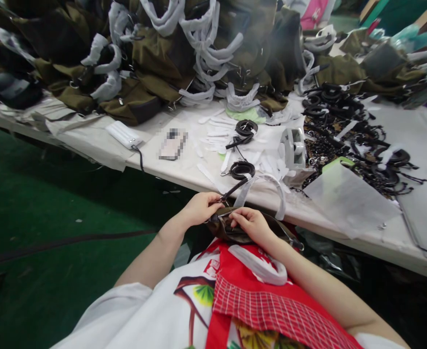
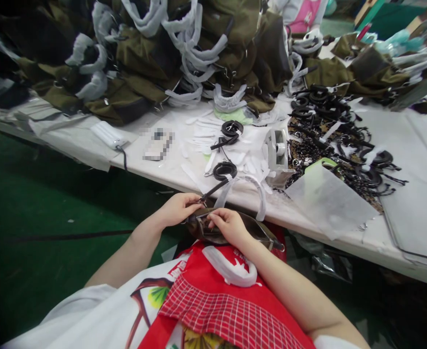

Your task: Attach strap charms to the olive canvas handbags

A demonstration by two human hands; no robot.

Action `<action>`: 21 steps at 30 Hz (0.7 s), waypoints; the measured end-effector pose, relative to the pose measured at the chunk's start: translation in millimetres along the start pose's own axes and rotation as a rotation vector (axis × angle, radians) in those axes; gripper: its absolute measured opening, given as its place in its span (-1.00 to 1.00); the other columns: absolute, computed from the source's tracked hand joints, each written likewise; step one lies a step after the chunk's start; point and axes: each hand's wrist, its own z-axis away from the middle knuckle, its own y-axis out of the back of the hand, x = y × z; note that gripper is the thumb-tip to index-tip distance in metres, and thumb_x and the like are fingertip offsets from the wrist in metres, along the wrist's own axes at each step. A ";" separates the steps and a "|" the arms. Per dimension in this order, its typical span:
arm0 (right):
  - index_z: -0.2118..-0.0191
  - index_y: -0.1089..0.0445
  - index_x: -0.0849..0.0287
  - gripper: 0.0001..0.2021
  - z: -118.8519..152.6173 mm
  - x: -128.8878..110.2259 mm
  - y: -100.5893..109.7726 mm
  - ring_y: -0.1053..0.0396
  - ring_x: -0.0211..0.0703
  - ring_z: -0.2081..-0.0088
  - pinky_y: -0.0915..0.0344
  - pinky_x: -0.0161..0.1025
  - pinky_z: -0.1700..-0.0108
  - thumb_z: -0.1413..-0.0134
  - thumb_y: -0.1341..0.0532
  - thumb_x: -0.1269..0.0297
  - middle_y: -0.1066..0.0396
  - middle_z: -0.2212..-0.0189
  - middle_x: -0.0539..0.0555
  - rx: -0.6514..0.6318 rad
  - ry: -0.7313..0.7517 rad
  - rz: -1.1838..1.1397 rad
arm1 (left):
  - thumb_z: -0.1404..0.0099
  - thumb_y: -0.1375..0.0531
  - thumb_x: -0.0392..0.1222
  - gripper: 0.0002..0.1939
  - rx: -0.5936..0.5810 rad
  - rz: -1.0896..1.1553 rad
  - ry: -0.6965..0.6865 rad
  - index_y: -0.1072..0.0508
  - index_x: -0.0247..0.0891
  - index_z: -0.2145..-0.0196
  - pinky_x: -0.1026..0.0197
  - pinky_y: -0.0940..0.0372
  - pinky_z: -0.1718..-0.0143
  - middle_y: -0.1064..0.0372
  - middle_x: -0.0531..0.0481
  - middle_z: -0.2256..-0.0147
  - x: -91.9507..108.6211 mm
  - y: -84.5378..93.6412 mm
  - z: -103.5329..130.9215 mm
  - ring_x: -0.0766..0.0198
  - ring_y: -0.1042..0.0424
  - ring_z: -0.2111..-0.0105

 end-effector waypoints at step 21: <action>0.23 -0.47 0.16 -0.81 -1.4 -10.7 -6.8 -0.43 -0.16 0.38 -0.35 -0.21 0.22 -0.11 -0.18 0.22 -0.53 0.37 0.05 0.137 0.077 0.111 | -0.43 0.00 -0.19 -0.77 0.207 -0.638 -0.140 -0.44 -0.24 0.16 0.15 -0.33 0.27 -0.53 -0.07 0.34 30.9 -17.2 24.6 0.12 -0.53 0.32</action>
